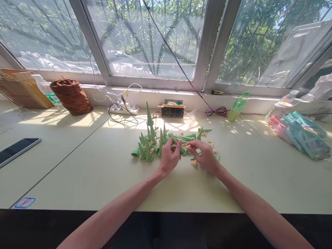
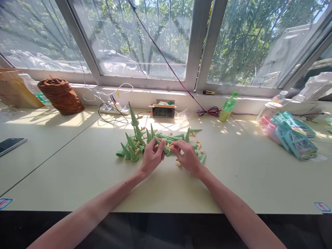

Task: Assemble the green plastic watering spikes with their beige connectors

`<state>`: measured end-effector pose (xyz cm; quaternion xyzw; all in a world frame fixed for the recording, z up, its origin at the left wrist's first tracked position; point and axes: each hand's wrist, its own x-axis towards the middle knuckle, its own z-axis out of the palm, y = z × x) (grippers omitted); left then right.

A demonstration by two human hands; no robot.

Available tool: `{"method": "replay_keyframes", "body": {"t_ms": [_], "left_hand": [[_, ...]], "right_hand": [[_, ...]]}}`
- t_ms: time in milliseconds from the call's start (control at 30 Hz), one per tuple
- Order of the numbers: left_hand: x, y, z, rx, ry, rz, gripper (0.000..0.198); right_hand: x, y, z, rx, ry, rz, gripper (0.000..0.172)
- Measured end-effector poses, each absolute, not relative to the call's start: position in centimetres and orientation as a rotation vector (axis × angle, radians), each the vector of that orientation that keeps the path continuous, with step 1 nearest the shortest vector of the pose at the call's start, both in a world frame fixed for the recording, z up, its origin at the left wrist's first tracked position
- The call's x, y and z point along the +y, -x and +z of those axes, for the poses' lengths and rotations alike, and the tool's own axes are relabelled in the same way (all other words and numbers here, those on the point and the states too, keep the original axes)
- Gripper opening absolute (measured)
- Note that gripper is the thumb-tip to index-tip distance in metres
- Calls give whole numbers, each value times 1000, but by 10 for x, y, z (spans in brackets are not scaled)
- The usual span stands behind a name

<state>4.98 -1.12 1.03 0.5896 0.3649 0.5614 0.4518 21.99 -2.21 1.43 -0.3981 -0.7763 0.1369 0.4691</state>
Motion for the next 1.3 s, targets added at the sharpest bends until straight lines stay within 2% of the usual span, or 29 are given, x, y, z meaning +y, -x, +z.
{"method": "replay_keyframes", "body": {"t_ms": [633, 900, 1100, 1300], "left_hand": [[-16, -50, 10, 851, -1551, 1361, 34], [-17, -48, 11, 699, -1560, 1367, 53], [-14, -49, 20, 863, -1333, 1400, 40], [-11, -49, 23, 770, -1163, 1159, 39]], "right_hand": [[-25, -219, 15, -1955, 1118, 366, 36], [-24, -219, 17, -1859, 1143, 343, 35], [-25, -219, 17, -1711, 1126, 334, 28], [-26, -221, 19, -1763, 1063, 307, 24]]}}
